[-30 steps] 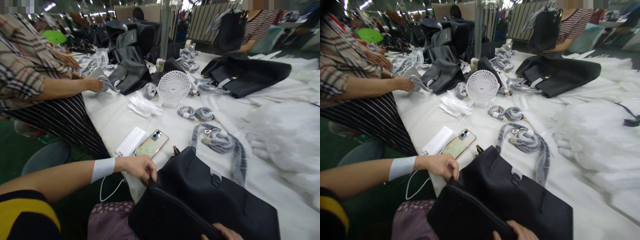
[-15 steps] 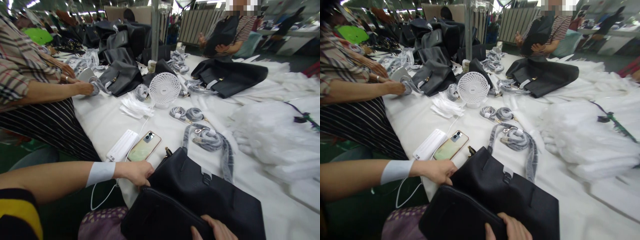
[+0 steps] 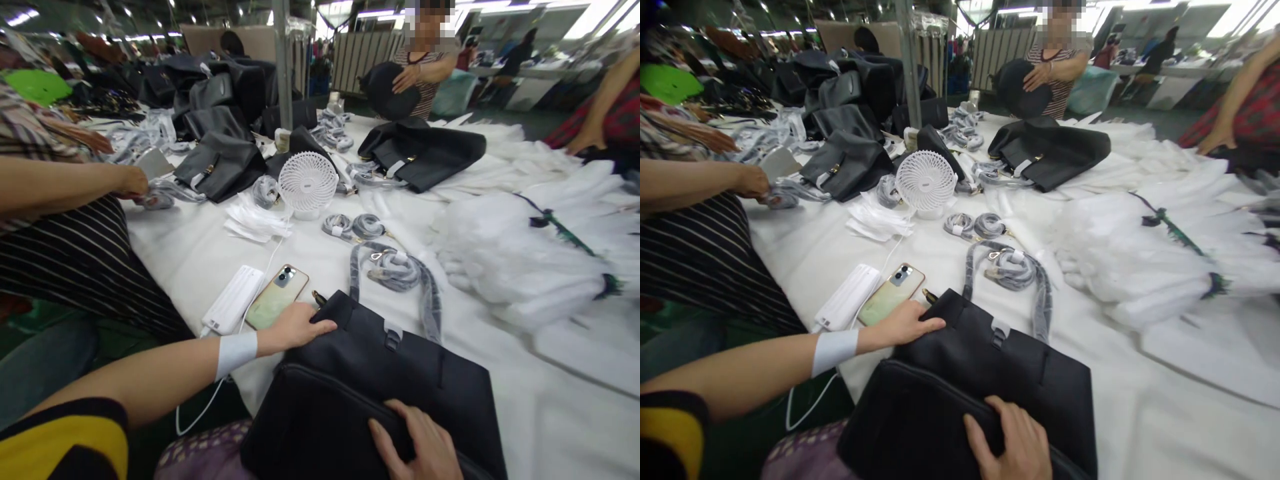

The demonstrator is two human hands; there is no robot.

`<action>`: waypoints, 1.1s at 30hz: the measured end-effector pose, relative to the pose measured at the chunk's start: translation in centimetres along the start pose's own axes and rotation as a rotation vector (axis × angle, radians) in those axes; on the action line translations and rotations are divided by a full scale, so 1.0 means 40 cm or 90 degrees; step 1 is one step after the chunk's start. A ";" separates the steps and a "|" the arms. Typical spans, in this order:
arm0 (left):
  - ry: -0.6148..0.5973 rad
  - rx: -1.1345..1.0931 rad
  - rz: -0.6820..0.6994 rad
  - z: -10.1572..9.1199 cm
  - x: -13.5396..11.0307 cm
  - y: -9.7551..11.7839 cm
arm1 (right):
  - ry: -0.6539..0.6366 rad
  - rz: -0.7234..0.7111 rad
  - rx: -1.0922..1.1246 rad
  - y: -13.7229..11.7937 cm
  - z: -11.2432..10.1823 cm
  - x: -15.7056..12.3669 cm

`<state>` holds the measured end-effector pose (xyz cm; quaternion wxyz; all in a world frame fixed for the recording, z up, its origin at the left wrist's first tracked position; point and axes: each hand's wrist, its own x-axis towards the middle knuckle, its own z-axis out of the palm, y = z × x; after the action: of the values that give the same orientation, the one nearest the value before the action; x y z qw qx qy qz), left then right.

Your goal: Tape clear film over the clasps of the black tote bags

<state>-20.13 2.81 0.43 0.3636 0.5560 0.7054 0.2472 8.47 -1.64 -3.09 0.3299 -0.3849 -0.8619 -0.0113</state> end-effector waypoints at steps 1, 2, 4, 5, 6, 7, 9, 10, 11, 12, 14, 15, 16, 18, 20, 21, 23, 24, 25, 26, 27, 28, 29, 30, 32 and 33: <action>-0.019 -0.015 -0.015 -0.010 -0.002 0.001 | 0.000 0.012 0.004 -0.004 -0.002 0.001; -0.036 -0.033 -0.026 -0.023 -0.009 0.002 | -0.002 0.025 0.006 -0.008 -0.003 0.001; -0.054 -0.073 -0.049 -0.047 -0.044 0.002 | -0.003 0.046 0.008 -0.011 -0.006 0.000; -0.048 -0.096 -0.059 -0.054 -0.074 -0.002 | -0.004 0.053 0.011 -0.013 -0.007 -0.001; -0.034 -0.127 -0.068 -0.056 -0.110 -0.008 | -0.006 0.059 0.015 -0.014 -0.010 -0.001; -0.014 -0.150 -0.072 -0.050 -0.150 -0.017 | -0.008 0.064 0.021 -0.016 -0.012 0.000; 0.040 -0.219 -0.073 -0.020 -0.231 -0.042 | -0.017 0.078 0.030 -0.023 -0.020 0.001; 0.074 -0.207 -0.053 0.003 -0.266 -0.055 | -0.024 0.089 0.032 -0.029 -0.025 0.001; 0.136 -0.179 -0.028 0.028 -0.294 -0.068 | -0.030 0.102 0.033 -0.035 -0.029 0.001; 0.186 -0.142 -0.018 0.053 -0.314 -0.079 | -0.039 0.116 0.032 -0.041 -0.034 0.000; 0.244 -0.078 -0.016 0.092 -0.330 -0.091 | -0.053 0.147 0.028 -0.052 -0.041 -0.003; 0.246 -0.059 -0.021 0.102 -0.327 -0.089 | -0.056 0.161 0.024 -0.057 -0.043 -0.004; 0.238 -0.048 -0.021 0.105 -0.320 -0.083 | -0.055 0.174 0.018 -0.060 -0.044 -0.005; 0.209 -0.032 0.008 0.094 -0.293 -0.060 | -0.042 0.197 0.004 -0.062 -0.046 -0.004; 0.200 -0.002 0.060 0.073 -0.257 -0.034 | -0.014 0.221 -0.011 -0.061 -0.048 0.002; 0.197 0.014 0.087 0.064 -0.237 -0.025 | -0.002 0.233 -0.017 -0.060 -0.049 0.005; 0.175 0.040 0.124 0.055 -0.194 -0.020 | 0.006 0.254 -0.026 -0.057 -0.052 0.012; 0.163 0.053 0.132 0.056 -0.175 -0.025 | 0.001 0.259 -0.028 -0.055 -0.053 0.015; 0.153 0.068 0.134 0.058 -0.158 -0.034 | -0.008 0.262 -0.027 -0.053 -0.053 0.016; 0.146 0.086 0.134 0.061 -0.145 -0.045 | -0.016 0.263 -0.024 -0.051 -0.052 0.016; 0.146 0.112 0.133 0.062 -0.137 -0.055 | -0.023 0.263 -0.017 -0.050 -0.051 0.015; 0.154 0.148 0.134 0.062 -0.133 -0.061 | -0.025 0.265 -0.010 -0.048 -0.050 0.014; 0.169 0.199 0.145 0.059 -0.135 -0.061 | -0.026 0.267 -0.002 -0.047 -0.049 0.012; 0.194 0.263 0.168 0.056 -0.141 -0.054 | -0.025 0.269 0.007 -0.046 -0.049 0.010; 0.271 0.395 0.260 0.058 -0.161 -0.019 | -0.020 0.275 0.022 -0.044 -0.048 0.006; 0.305 0.439 0.325 0.067 -0.174 0.006 | -0.016 0.277 0.027 -0.044 -0.048 0.005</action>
<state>-17.06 -3.97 0.62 -0.0859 0.7268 0.6510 0.2016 8.27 -3.26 -1.08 0.3220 -0.5547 -0.7627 0.0827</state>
